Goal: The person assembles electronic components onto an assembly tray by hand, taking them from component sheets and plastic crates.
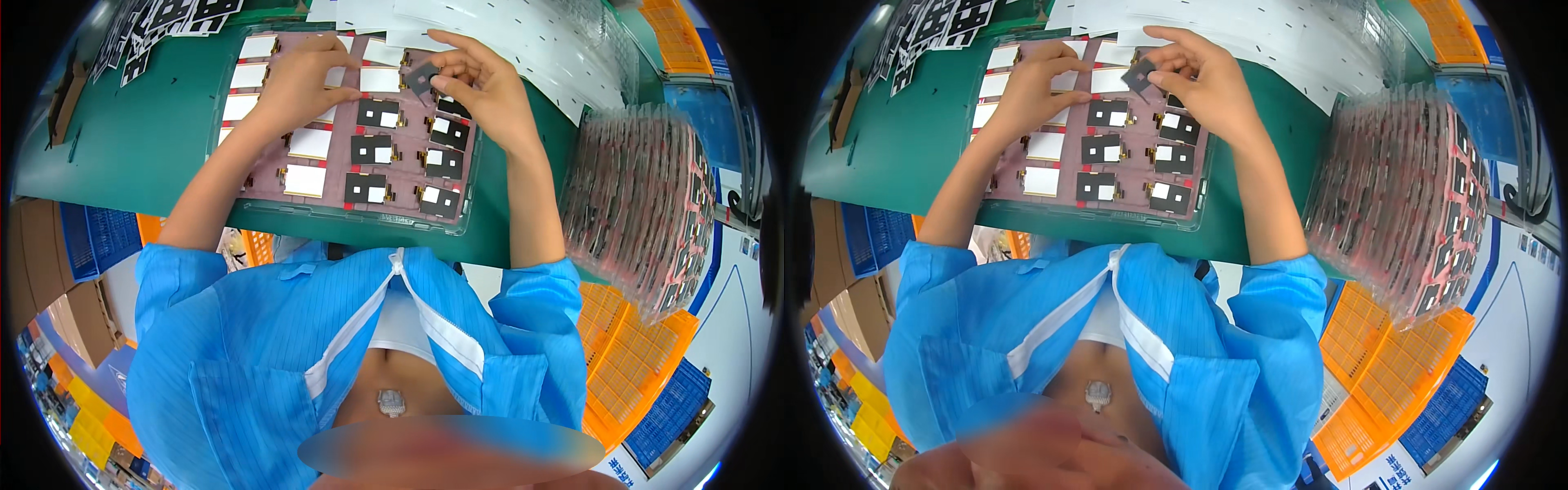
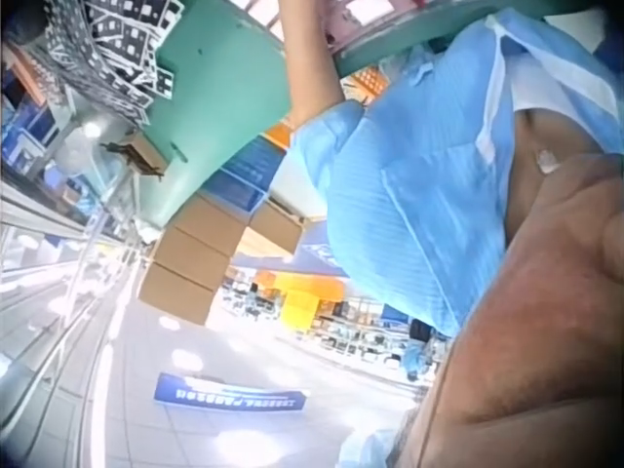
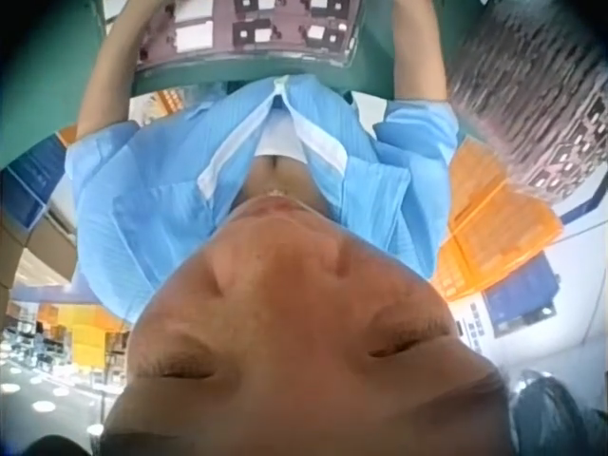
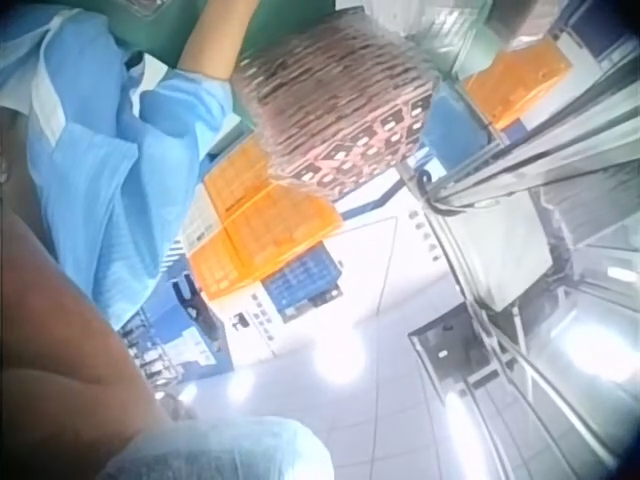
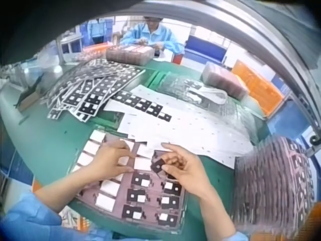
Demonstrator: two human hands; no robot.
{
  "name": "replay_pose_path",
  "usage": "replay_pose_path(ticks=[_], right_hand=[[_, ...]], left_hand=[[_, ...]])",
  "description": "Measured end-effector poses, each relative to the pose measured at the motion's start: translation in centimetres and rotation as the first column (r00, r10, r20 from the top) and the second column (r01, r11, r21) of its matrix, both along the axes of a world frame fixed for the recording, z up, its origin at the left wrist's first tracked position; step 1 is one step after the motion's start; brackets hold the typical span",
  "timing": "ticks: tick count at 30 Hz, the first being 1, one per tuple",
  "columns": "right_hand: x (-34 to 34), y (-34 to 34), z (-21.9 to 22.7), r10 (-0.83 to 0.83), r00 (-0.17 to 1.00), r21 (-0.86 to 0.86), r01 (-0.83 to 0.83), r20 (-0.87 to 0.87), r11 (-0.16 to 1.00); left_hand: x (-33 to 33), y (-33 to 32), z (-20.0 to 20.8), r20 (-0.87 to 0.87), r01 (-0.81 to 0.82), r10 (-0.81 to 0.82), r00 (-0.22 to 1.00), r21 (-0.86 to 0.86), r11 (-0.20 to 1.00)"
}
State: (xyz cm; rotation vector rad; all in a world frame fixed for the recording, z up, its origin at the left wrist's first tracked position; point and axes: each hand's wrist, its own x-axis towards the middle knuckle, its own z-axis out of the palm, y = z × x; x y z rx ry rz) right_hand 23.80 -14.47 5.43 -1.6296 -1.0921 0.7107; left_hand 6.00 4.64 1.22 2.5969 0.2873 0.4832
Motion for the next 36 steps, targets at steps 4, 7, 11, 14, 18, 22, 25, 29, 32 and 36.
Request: replay_pose_path(ticks=[4, 7, 11, 14, 18, 22, 25, 29, 32, 36], right_hand=[[-0.1, 0.6, -1.4, -0.077, 0.994, -0.019, 0.079, 0.078, 0.997], [-0.2, 1.0, -1.2, -0.071, 0.981, 0.031, 0.066, 0.179, 0.997], [0.0, 2.1, -0.4, -0.083, 0.814, 0.217, -0.054, 0.574, 0.975], [0.0, 2.5, -0.7, 0.012, 0.983, -0.038, -0.006, 0.185, 0.999], [-1.0, 3.9, 0.4, 0.068, 0.92, -0.096, -0.033, 0.385, 0.995], [0.2, 4.9, -0.6, 0.173, 0.942, -0.23, -0.107, 0.288, 0.967], [1.2, 5.5, -2.5, 0.229, 0.907, -0.209, -0.162, 0.353, 0.964], [1.0, 6.2, -3.1, 0.259, 0.927, -0.211, -0.205, 0.273, 0.956], [0.4, 6.7, -1.9, 0.285, 0.928, -0.218, -0.234, 0.239, 0.947], [-0.2, 7.1, -1.6, 0.251, 0.932, -0.22, -0.196, 0.263, 0.956]], left_hand=[[0.1, -0.2, -0.5, 0.022, -0.011, 0.011, 1.0, 0.014, 1.0], [0.3, -0.2, -0.8, 0.047, -0.002, 0.001, 0.999, 0.023, 1.0], [0.5, -0.1, -1.2, 0.084, 0.054, -0.054, 0.995, -0.001, 0.999], [0.4, -0.4, -1.1, 0.079, 0.041, -0.039, 0.996, -0.03, 0.999], [0.2, 0.0, -1.3, 0.083, 0.048, -0.046, 0.995, -0.027, 0.998], [0.4, 0.0, -0.8, 0.07, 0.053, -0.047, 0.996, -0.074, 0.996], [0.3, 0.1, -0.9, 0.04, 0.049, -0.045, 0.998, -0.11, 0.993], [0.1, 0.0, -0.9, 0.033, 0.038, -0.034, 0.999, -0.123, 0.992], [0.2, 0.1, -1.2, 0.059, 0.042, -0.036, 0.998, -0.096, 0.995], [0.4, 0.3, -1.6, 0.072, 0.031, -0.022, 0.997, -0.118, 0.993]])
